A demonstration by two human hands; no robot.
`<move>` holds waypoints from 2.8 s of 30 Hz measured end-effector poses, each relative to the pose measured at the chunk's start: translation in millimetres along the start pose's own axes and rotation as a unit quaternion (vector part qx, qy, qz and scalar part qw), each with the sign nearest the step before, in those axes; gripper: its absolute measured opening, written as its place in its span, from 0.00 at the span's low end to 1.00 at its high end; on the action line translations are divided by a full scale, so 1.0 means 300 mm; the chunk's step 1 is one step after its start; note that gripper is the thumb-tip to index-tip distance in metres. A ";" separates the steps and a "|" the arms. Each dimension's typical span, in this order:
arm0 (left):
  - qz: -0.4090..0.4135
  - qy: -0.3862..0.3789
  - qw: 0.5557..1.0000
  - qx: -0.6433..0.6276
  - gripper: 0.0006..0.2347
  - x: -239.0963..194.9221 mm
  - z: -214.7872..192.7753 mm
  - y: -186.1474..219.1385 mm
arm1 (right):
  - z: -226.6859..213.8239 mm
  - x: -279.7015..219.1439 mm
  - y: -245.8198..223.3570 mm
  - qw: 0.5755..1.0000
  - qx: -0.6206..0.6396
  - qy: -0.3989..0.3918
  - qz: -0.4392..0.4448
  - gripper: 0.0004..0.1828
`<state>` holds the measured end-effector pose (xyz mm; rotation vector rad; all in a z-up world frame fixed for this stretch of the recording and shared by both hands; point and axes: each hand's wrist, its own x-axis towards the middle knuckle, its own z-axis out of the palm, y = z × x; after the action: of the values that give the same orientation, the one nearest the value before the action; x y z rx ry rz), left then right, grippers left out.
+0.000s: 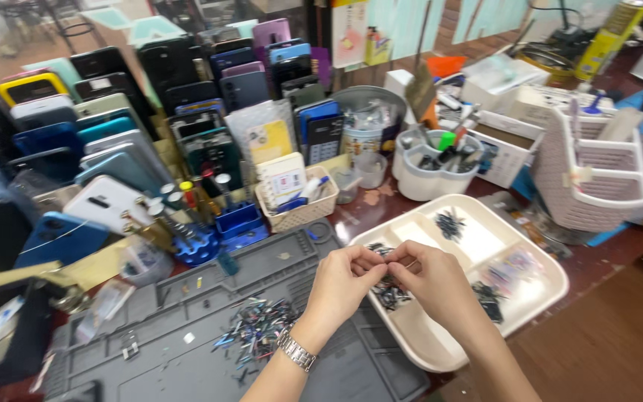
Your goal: The person sorts small electronic components, likely ribbon cables, by hand on a workbench. They pick up individual items, separate them, and place them into a compartmentalized tray. The background shows numerous mobile phones and repair tools.
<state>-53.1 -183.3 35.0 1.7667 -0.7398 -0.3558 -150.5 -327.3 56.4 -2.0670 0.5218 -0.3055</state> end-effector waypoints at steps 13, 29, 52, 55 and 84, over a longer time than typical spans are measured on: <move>0.151 0.089 0.968 0.179 0.04 -0.006 0.116 0.021 | -0.023 -0.041 0.032 0.979 -0.184 0.065 -0.056 0.09; 0.077 0.151 0.960 0.223 0.05 -0.099 -0.125 -0.011 | 0.160 -0.019 -0.090 0.981 -0.074 0.006 -0.178 0.13; -0.119 -0.008 0.976 0.184 0.13 -0.274 -0.595 -0.135 | 0.468 0.028 -0.278 0.904 -0.181 -0.299 -0.246 0.21; -0.090 -0.017 0.977 0.194 0.14 -0.285 -0.599 -0.149 | 0.497 0.042 -0.274 0.906 -0.164 -0.302 -0.249 0.12; -0.131 0.012 0.984 0.122 0.07 -0.281 -0.621 -0.198 | 0.517 0.026 -0.243 0.920 -0.125 -0.248 -0.276 0.08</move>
<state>9.1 20.2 28.7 2.1057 -0.5509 -0.4325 -61.9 -181.6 38.4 -2.4012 -0.3608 -0.0257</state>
